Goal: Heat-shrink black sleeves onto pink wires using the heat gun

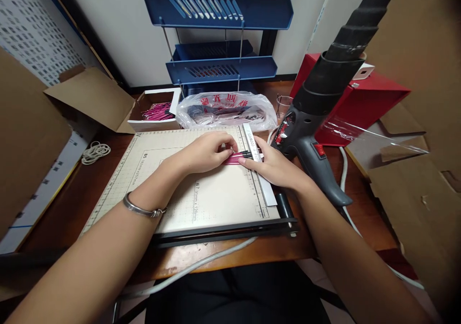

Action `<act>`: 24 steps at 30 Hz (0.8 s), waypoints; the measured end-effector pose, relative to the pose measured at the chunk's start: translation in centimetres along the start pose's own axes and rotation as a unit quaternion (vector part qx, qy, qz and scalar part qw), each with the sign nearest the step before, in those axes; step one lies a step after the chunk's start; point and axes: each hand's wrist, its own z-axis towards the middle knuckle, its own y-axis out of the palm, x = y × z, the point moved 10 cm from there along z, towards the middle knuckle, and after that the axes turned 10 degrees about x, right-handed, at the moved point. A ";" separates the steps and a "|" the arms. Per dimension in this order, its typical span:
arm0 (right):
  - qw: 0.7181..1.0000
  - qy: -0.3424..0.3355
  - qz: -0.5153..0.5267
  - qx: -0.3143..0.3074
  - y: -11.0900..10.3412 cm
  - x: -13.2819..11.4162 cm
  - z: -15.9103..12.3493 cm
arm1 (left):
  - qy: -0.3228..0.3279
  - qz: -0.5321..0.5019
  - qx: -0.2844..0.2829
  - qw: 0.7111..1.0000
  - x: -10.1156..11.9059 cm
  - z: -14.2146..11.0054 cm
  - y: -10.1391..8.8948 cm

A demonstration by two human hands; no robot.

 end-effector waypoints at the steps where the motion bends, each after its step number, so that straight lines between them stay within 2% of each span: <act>1: 1.000 -0.002 0.003 -0.002 0.0 0.0 0.0 | 0.002 0.001 0.003 1.000 0.0 0.0 -0.1; 6: 1.000 0.012 -0.012 -0.011 0.0 0.4 0.0 | 0.005 -0.003 0.005 1.000 0.2 0.0 -0.2; 15: 1.000 -0.020 -0.014 -0.008 0.0 -0.4 0.0 | 0.005 -0.019 -0.004 1.000 0.4 0.0 -0.2; 24: 0.999 0.009 -0.036 -0.005 -0.1 0.3 -0.1 | -0.006 -0.047 -0.021 0.999 0.8 -0.2 -0.1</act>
